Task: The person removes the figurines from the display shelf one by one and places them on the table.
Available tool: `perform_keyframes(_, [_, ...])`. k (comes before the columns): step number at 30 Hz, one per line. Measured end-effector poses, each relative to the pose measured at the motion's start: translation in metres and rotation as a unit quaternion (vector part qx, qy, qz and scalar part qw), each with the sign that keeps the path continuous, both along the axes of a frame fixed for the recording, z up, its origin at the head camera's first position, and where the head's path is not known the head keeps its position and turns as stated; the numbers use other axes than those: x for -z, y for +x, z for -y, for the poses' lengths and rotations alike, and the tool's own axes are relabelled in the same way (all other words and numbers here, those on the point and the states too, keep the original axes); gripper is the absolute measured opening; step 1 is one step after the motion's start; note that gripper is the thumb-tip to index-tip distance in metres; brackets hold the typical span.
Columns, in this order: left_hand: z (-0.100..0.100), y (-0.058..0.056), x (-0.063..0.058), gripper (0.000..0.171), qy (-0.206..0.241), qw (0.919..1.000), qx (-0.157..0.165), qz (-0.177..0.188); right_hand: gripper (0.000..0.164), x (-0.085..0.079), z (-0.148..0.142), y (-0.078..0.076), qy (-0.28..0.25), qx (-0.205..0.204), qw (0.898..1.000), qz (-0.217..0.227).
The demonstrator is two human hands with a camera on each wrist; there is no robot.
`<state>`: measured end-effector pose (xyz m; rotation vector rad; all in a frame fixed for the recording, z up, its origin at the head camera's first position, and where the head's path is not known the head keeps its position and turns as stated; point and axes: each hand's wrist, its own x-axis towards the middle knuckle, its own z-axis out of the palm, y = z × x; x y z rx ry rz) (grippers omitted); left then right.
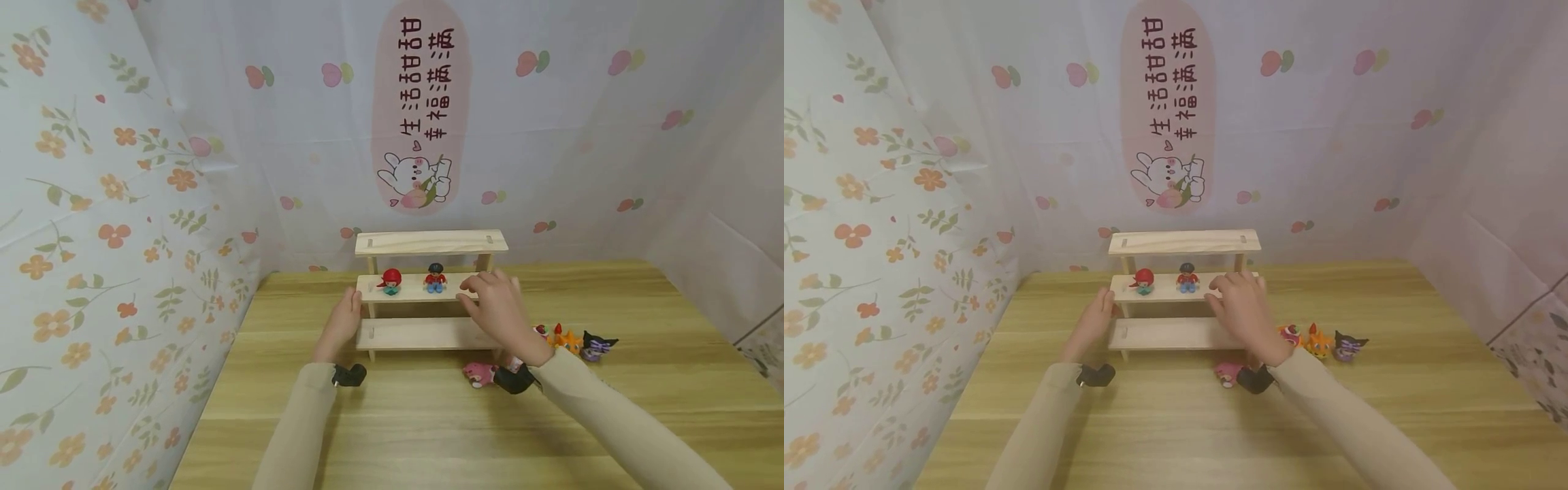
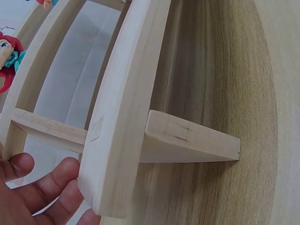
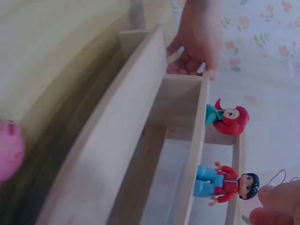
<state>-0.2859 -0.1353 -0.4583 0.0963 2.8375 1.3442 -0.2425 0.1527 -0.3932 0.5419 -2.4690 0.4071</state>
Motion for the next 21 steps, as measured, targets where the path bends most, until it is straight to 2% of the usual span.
perform_keyframes(7, [0.001, 0.001, -0.002, 0.031, 0.002, 1.0, 0.001, -0.002, 0.019, -0.011, 0.013, -0.015, -0.003, -0.001, 1.0, 0.021])
perform_keyframes(12, [0.001, -0.001, 0.0, 0.031, 0.002, 1.0, 0.002, -0.004, 0.029, -0.018, 0.021, -0.025, -0.01, 0.001, 0.999, 0.047])
perform_keyframes(21, [0.002, -0.004, 0.004, 0.032, 0.006, 1.0, 0.0, 0.003, 0.036, -0.021, 0.032, -0.04, -0.005, -0.015, 0.998, 0.053])
